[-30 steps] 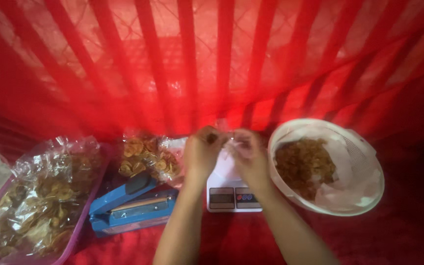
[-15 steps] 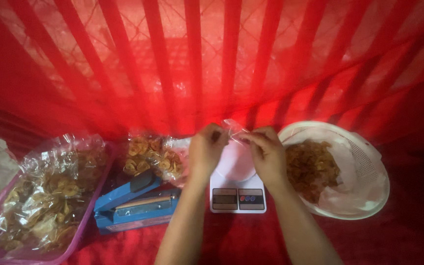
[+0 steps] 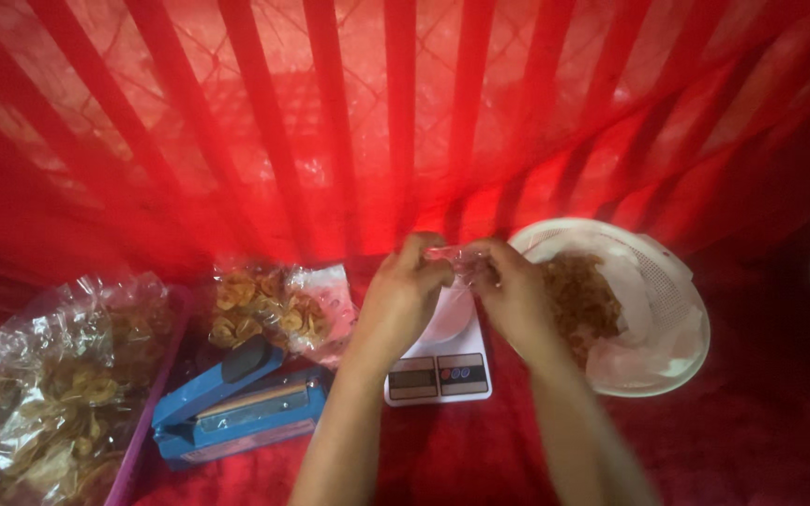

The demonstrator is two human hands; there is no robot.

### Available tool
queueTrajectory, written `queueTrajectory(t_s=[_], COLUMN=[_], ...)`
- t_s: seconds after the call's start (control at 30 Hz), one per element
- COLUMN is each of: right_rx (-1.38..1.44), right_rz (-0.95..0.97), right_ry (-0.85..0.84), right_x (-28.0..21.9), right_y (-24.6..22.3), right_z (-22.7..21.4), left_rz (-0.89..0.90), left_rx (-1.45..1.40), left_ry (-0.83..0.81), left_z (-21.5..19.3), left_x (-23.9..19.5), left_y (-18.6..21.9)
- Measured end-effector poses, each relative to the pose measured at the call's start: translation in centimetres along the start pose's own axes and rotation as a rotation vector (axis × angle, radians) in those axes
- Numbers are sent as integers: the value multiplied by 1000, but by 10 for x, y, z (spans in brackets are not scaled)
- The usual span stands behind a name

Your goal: The person scoops dried food items from a white colander into a clear plastic bag placed on a digital scale. After filling the bag, they use a blue heat sealer to close it and then place the sealed package into a pink tray.

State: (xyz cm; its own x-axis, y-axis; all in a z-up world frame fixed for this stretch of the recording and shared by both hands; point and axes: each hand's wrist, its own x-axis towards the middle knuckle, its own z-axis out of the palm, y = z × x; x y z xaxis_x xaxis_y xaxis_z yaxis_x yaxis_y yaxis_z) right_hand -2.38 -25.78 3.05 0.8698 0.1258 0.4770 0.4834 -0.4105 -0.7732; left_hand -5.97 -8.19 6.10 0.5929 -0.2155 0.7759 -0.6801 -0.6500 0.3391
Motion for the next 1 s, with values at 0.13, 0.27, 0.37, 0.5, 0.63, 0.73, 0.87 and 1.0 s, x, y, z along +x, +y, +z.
queueTrajectory(t_s=[0.13, 0.27, 0.37, 0.5, 0.63, 0.73, 0.87, 1.0], right_rx=[-188, -805, -1002, -1031, -1026, -1033, -1027, -1023], right_rz=[103, 461, 566, 580, 580, 571, 576, 564], right_ry=[-258, -662, -860, -883, -878, -884, -894, -919], right_x=[8, 29, 22, 13, 10, 9, 5, 7], right_y=[23, 56, 77, 97, 103, 101, 98, 90], right_z=[-50, -97, -100, -94, -91, -90, -89, -91], left_rz=[-35, -109, -124, -144, -149, -218, -202, -191], left_rx=[36, -53, -83, -85, -94, -99, -137, -187], left_ry=[5, -40, -61, -125, -130, -183, -161, -143], left_z=[5, 9, 12, 21, 24, 25, 24, 20], left_x=[-4, -4, -7, -7, -9, -10, -12, -11], left_y=[-3, -9, -8, -7, -11, -13, -15, -17])
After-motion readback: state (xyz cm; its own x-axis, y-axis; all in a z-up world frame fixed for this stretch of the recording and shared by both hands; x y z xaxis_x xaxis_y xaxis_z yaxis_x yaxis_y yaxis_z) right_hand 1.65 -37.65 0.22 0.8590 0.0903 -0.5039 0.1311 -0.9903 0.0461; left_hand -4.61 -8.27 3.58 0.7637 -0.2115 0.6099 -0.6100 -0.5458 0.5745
